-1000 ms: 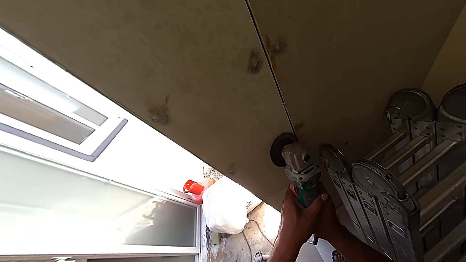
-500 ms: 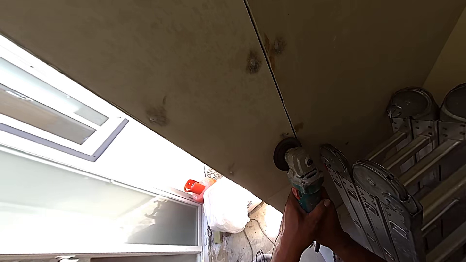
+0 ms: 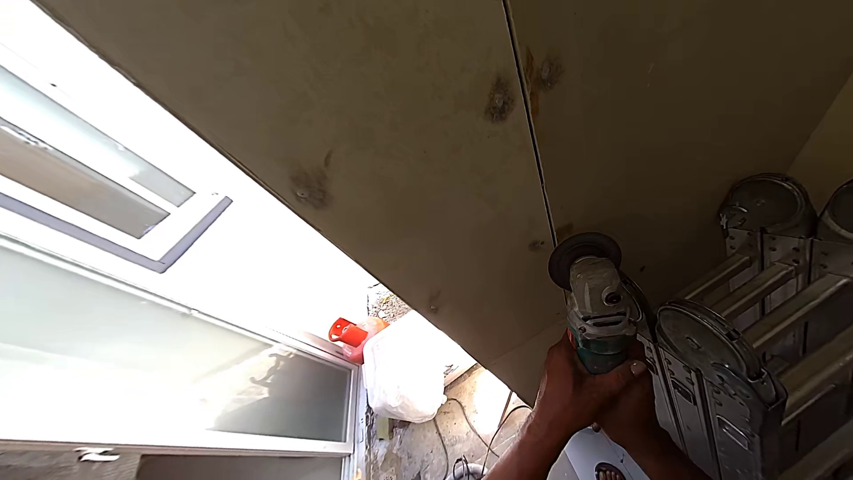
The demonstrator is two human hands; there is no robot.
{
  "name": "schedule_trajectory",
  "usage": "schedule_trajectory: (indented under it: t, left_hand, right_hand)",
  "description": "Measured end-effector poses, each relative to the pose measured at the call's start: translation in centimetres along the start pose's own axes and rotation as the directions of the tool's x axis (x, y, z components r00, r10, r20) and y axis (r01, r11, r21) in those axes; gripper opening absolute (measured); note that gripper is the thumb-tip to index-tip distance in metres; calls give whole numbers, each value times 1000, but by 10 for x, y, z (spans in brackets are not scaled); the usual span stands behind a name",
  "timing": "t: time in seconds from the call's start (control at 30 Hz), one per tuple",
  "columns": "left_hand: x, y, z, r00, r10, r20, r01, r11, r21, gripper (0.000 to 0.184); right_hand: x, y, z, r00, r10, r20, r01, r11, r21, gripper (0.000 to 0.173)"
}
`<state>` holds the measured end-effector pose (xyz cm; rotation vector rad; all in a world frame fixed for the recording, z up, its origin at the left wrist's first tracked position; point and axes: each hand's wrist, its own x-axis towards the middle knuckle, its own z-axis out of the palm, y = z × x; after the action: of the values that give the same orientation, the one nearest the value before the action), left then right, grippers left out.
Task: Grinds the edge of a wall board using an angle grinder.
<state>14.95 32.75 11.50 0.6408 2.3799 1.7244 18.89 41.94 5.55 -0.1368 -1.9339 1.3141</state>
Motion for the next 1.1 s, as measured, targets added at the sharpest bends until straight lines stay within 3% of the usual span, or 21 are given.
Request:
schedule_trajectory:
  t: [0.23,0.4,1.1]
  left_hand:
    - [16,-3,-3,996,63,59,-54,987,-150,57]
    - [23,2,-5,999,23,34,-18,989,-146,62]
    - [23,1,-6,1000,14,3,-14,986,-167,58]
  right_hand:
    - [21,-1,-1,999,-30,22,32,996,-78,82]
    - [23,-3,5,1000,-1,12,2,996,-86,91]
    - [25,-5,10,999,-42,-12,40,994,-106,82]
